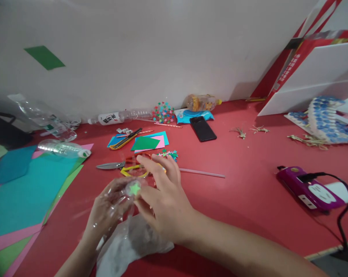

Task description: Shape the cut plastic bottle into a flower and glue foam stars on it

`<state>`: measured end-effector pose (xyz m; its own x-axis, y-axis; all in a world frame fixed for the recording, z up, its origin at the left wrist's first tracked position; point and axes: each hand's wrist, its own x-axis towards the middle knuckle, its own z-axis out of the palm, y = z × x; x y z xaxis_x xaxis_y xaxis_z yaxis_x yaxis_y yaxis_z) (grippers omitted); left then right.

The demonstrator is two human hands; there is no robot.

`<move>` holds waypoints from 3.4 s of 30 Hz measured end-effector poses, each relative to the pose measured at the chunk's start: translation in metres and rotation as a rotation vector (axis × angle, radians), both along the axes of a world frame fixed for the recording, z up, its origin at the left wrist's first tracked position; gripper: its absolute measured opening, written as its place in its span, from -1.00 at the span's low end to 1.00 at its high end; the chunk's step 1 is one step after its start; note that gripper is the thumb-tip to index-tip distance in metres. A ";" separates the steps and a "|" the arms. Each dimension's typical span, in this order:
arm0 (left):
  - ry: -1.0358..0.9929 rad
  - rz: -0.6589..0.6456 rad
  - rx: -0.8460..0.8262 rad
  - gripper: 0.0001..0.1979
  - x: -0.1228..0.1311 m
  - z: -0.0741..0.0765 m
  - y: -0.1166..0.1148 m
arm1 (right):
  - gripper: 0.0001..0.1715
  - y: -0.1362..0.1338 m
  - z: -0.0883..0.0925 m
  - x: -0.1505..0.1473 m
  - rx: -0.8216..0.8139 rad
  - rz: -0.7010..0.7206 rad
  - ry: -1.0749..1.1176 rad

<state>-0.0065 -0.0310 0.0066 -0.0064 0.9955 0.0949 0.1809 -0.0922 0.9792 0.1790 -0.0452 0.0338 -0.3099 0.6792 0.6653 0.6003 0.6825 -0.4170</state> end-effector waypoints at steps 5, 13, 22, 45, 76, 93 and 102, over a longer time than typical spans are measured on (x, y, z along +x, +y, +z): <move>0.031 -0.016 0.041 -0.71 0.000 -0.005 0.001 | -0.93 -0.001 0.002 0.001 -0.015 -0.023 0.012; -0.116 -0.025 0.001 -0.64 -0.001 -0.008 0.001 | -0.91 -0.004 0.004 0.004 -0.007 -0.025 0.001; -0.102 0.008 0.026 -0.63 0.001 -0.005 0.002 | -0.94 -0.006 0.010 0.007 0.037 -0.008 0.009; 0.127 -0.036 0.051 -0.71 0.004 -0.001 -0.002 | -0.86 -0.001 -0.006 0.001 0.023 -0.018 -0.039; 0.207 0.020 0.124 -0.79 0.010 -0.001 -0.004 | -0.83 -0.001 -0.012 -0.002 -0.016 -0.108 -0.028; 0.135 -0.014 0.060 -0.75 0.009 -0.003 -0.002 | -0.76 -0.001 -0.010 0.000 -0.011 -0.092 -0.026; 0.042 0.023 -0.014 -0.68 0.007 -0.006 -0.002 | -0.84 -0.003 -0.004 0.001 -0.044 -0.058 -0.034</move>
<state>0.0004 -0.0333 0.0009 -0.0252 0.9964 0.0812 0.2235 -0.0735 0.9719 0.1800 -0.0481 0.0295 -0.2910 0.7249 0.6244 0.6528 0.6276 -0.4243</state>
